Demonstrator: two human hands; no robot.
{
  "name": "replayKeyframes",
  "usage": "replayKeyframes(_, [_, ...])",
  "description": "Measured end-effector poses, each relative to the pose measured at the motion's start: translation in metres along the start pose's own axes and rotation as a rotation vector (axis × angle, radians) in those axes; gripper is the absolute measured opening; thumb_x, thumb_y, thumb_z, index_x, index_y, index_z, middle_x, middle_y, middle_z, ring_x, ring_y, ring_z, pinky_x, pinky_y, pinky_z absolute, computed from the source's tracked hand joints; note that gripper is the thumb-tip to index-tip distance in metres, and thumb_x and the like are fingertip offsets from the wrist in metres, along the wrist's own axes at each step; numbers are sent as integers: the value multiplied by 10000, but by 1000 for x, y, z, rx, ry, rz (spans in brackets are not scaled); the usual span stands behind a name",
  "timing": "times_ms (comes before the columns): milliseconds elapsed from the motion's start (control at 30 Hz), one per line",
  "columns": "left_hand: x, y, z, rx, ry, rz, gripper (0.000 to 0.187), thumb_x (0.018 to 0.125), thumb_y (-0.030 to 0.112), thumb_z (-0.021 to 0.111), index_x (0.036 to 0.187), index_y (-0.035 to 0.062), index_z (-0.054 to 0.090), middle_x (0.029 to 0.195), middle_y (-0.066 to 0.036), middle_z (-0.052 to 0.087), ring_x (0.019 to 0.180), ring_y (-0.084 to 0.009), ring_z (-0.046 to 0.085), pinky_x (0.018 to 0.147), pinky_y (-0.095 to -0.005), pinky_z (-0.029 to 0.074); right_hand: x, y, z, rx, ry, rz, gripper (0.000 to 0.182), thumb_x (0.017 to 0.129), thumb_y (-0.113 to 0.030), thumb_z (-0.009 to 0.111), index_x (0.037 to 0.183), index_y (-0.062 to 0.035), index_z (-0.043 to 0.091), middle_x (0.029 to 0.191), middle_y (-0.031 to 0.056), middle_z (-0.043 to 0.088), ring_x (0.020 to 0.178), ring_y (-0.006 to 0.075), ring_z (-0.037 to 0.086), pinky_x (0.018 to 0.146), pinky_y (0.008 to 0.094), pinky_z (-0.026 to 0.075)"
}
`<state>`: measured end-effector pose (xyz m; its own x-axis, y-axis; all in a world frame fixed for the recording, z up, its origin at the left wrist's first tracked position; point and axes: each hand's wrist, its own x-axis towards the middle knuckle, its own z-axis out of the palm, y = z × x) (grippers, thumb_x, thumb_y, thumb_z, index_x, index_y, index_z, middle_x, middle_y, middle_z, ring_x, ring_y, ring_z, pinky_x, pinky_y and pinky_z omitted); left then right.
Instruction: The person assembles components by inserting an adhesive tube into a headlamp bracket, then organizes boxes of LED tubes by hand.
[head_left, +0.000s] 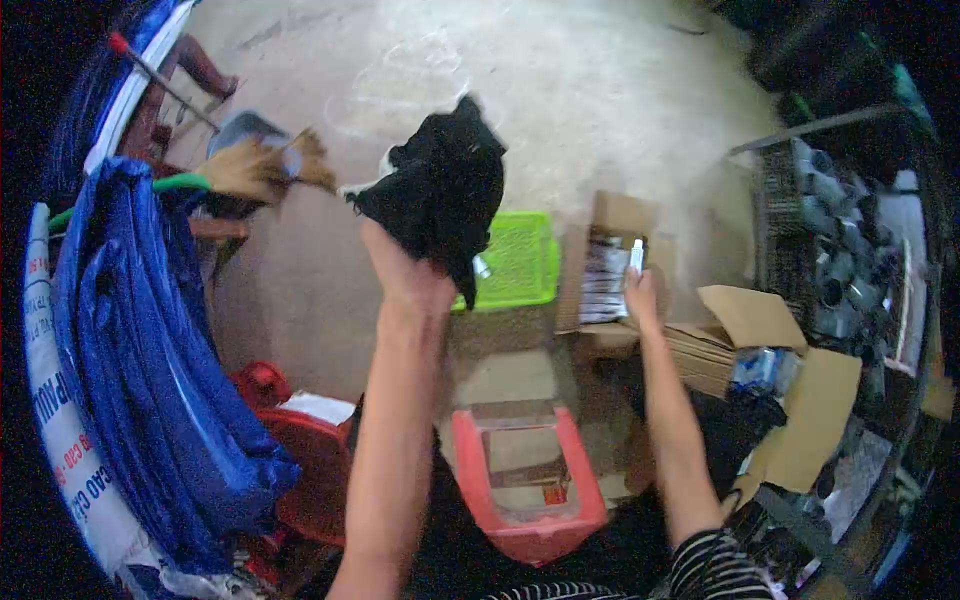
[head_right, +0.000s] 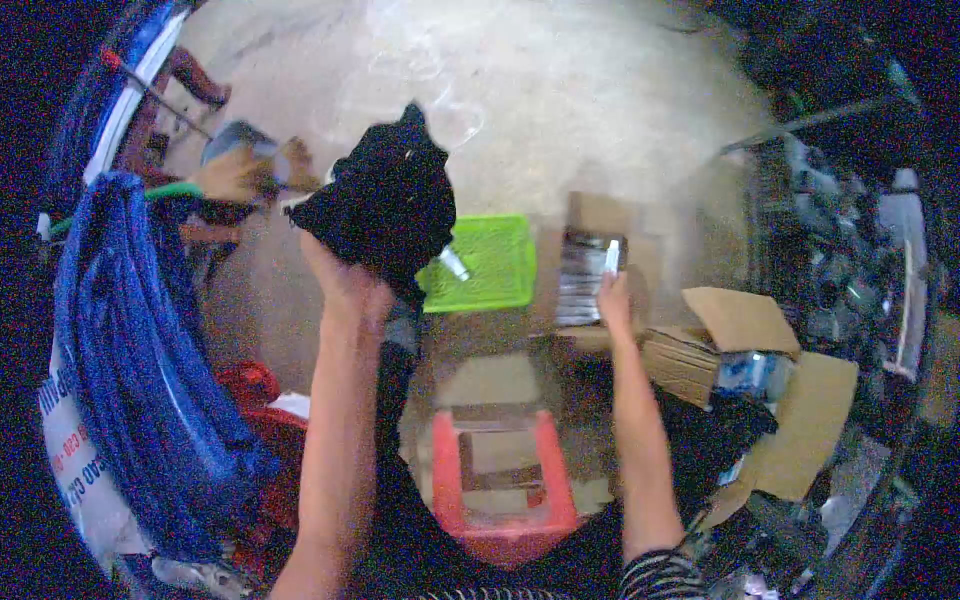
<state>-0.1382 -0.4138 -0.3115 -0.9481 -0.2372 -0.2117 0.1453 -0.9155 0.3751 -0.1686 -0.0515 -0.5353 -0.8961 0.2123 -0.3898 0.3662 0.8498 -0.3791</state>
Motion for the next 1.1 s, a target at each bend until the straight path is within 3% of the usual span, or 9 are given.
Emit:
replayKeyframes(133, [-30,-15,18,308,-97,-85,459,958,349,500,1296,38,517,1248,-105,588,1122,-263,581,993,-431,454,-114,-67,-73,1154,-101,39,478,997,-417,455,1249,-14,498,944,42,598,839,169,604,748,332,491])
replayKeyframes(167, [-38,-21,8,492,-304,-98,456,975,350,503,1325,58,479,1258,-79,569,1143,-211,549,1002,-408,440,-166,-106,-112,1192,-211,-37,471,1003,-409,444,1269,-21,483,967,42,598,826,127,583,737,290,483])
replayKeyframes(233, [-59,-48,-33,535,-249,-281,421,959,198,558,1347,64,461,1258,-56,545,1146,-175,495,1011,-346,399,-215,-124,-123,1129,-230,-228,399,1014,-334,445,1285,-42,476,1013,50,588,867,120,569,753,289,480])
replayKeyframes(367, [-179,-51,60,574,-68,-256,279,957,191,475,1181,48,562,1062,-57,598,946,-166,589,856,-354,497,-316,-174,-154,586,92,-667,382,944,-205,574,1280,-56,469,1053,157,623,925,255,627,822,365,497])
replayKeyframes(433, [-205,-53,47,350,-4,-249,272,923,94,384,1115,15,562,976,-99,618,860,-210,621,788,-375,531,-360,-170,-169,494,77,-666,358,930,-228,592,1229,-54,500,902,172,645,871,318,648,768,388,504])
replayKeyframes(600, [-249,-36,55,-87,126,-222,180,948,147,404,971,72,565,832,-65,601,758,-195,611,713,-338,531,-430,-78,-141,944,-60,-306,304,928,-230,604,1145,-22,565,926,80,680,872,192,655,757,316,508])
replayKeyframes(767, [-312,-38,122,-280,-181,-344,337,928,484,552,860,154,565,703,28,548,602,-136,547,541,-266,490,-441,-67,-89,952,-528,-306,300,916,-208,603,1155,-27,583,1028,96,661,961,195,629,818,307,491])
replayKeyframes(933, [-346,-9,164,30,-228,-271,499,927,581,471,913,103,611,851,-46,640,824,-225,636,826,-381,528,-433,-131,-138,1322,-402,-243,320,903,-189,601,1180,-31,587,1102,122,642,1035,225,606,870,319,472])
replayKeyframes(1100, [-354,11,184,160,-182,-67,416,998,416,416,1221,94,559,1223,-70,604,1155,-221,555,1031,-361,417,-425,-142,-213,1220,-226,-316,347,893,-190,591,1198,-26,591,1181,140,617,1101,260,573,924,340,444])
